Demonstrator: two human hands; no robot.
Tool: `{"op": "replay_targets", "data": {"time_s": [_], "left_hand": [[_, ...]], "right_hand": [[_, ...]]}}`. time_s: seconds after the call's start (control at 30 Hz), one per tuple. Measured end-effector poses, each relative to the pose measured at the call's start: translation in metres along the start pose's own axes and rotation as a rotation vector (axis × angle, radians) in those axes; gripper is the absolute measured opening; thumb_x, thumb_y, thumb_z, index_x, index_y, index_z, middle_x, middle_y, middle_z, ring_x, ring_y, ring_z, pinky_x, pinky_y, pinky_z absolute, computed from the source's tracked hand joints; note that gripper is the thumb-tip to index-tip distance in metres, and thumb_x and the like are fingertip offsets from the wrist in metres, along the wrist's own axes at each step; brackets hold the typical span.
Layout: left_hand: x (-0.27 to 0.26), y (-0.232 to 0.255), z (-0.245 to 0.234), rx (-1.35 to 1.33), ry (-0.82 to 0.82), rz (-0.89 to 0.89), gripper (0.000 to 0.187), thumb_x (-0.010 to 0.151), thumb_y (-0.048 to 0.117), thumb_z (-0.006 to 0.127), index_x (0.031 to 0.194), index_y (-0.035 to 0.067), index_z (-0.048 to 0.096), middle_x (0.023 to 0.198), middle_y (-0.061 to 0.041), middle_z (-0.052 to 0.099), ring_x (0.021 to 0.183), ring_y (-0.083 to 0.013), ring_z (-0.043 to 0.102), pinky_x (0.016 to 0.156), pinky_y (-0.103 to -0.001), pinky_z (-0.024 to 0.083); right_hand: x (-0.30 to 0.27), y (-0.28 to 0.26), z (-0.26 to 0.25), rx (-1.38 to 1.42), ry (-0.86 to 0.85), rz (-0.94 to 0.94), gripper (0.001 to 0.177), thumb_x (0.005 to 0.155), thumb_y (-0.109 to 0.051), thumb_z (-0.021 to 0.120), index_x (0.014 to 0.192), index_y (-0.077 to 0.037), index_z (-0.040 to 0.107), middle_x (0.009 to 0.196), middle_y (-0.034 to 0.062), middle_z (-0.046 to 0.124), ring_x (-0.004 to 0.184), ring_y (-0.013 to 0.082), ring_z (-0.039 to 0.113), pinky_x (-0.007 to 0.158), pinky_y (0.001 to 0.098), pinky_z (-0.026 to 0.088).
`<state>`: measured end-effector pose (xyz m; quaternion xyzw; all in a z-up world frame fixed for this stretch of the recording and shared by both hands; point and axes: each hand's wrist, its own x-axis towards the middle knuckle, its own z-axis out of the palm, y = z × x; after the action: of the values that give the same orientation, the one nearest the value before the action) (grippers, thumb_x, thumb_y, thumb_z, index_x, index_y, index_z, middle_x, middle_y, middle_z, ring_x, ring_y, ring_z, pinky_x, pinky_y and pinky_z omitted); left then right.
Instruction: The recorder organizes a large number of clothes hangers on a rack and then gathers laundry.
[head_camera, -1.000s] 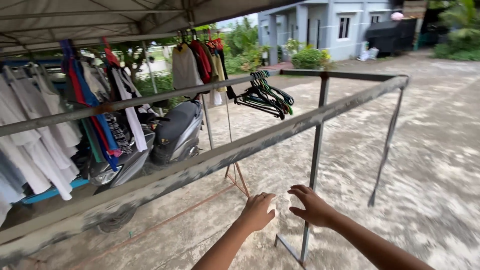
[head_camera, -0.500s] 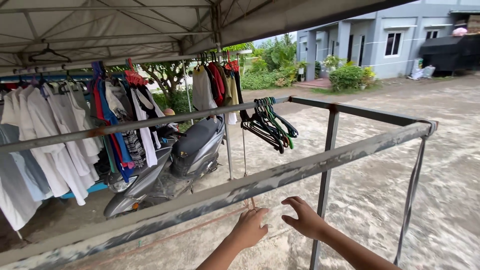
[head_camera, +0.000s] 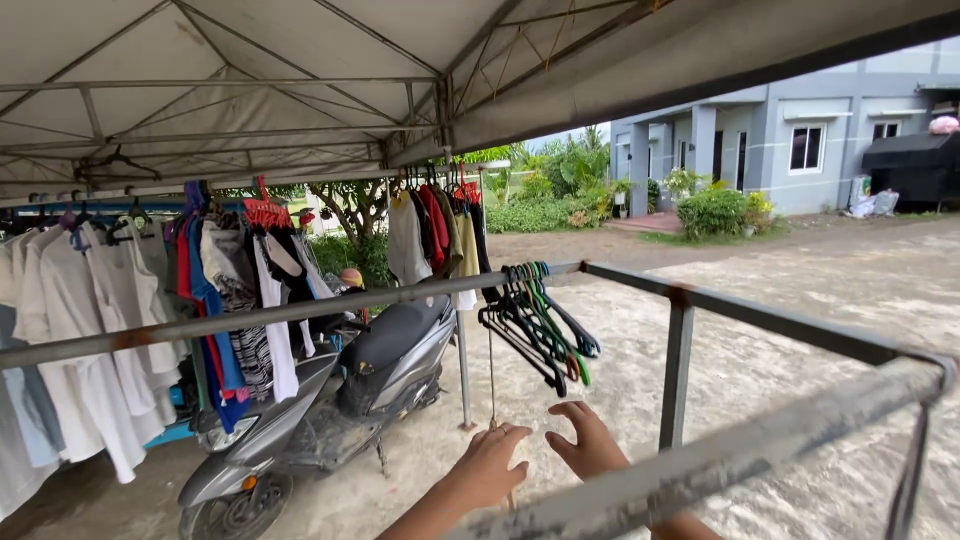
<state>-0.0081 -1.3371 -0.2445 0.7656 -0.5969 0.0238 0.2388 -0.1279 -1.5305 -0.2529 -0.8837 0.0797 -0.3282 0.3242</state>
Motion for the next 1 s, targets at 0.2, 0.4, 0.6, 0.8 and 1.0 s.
{"op": "replay_targets", "data": {"time_s": [0.2,0.4,0.6,0.8,1.0], "left_hand": [[0.067,-0.010,-0.040,0.046,0.063,-0.018,0.056,0.092,0.026,0.065,0.142,0.006,0.050,0.140,-0.018,0.056,0.131,-0.0391,0.051,0.112,-0.047,0.036],[0.114,-0.037,-0.046,0.069,0.095,-0.022,0.055,0.092,0.026,0.066,0.141,0.006,0.052,0.137,-0.018,0.058,0.130,-0.0386,0.052,0.111,-0.047,0.038],[0.139,-0.050,-0.044,0.014,0.083,-0.087,0.056,0.091,0.027,0.066,0.141,0.005,0.051,0.138,-0.018,0.057,0.132,-0.0374,0.051,0.110,-0.046,0.041],[0.153,-0.079,-0.026,-0.153,0.113,-0.213,0.059,0.093,0.030,0.066,0.143,0.002,0.050,0.144,-0.017,0.055,0.137,-0.0321,0.051,0.112,-0.040,0.041],[0.178,-0.125,0.000,-0.294,0.165,-0.329,0.061,0.095,0.035,0.066,0.144,0.001,0.051,0.145,-0.017,0.056,0.137,-0.0278,0.054,0.111,-0.037,0.044]], "right_hand": [[0.071,0.015,-0.009,-0.075,0.050,-0.022,0.040,0.088,-0.025,0.072,0.122,-0.006,0.065,0.124,0.0131,0.063,0.116,0.0315,0.063,0.100,0.0393,0.049],[0.124,0.039,0.000,-0.066,0.022,0.059,0.047,0.087,-0.028,0.070,0.127,-0.005,0.061,0.124,0.0129,0.061,0.110,0.0296,0.064,0.093,0.0391,0.052],[0.178,0.095,0.024,-0.133,0.165,-0.117,0.054,0.082,-0.027,0.075,0.126,0.000,0.060,0.124,0.0184,0.060,0.113,0.0361,0.060,0.097,0.0423,0.049],[0.216,0.092,0.034,-0.230,0.088,-0.040,0.047,0.084,-0.030,0.074,0.119,-0.001,0.060,0.121,0.0205,0.061,0.117,0.0386,0.058,0.101,0.0427,0.047],[0.253,0.113,0.066,-0.248,-0.026,0.098,0.082,0.079,-0.044,0.080,0.133,0.006,0.044,0.128,0.0290,0.058,0.121,0.0440,0.060,0.103,0.0455,0.050]]}}
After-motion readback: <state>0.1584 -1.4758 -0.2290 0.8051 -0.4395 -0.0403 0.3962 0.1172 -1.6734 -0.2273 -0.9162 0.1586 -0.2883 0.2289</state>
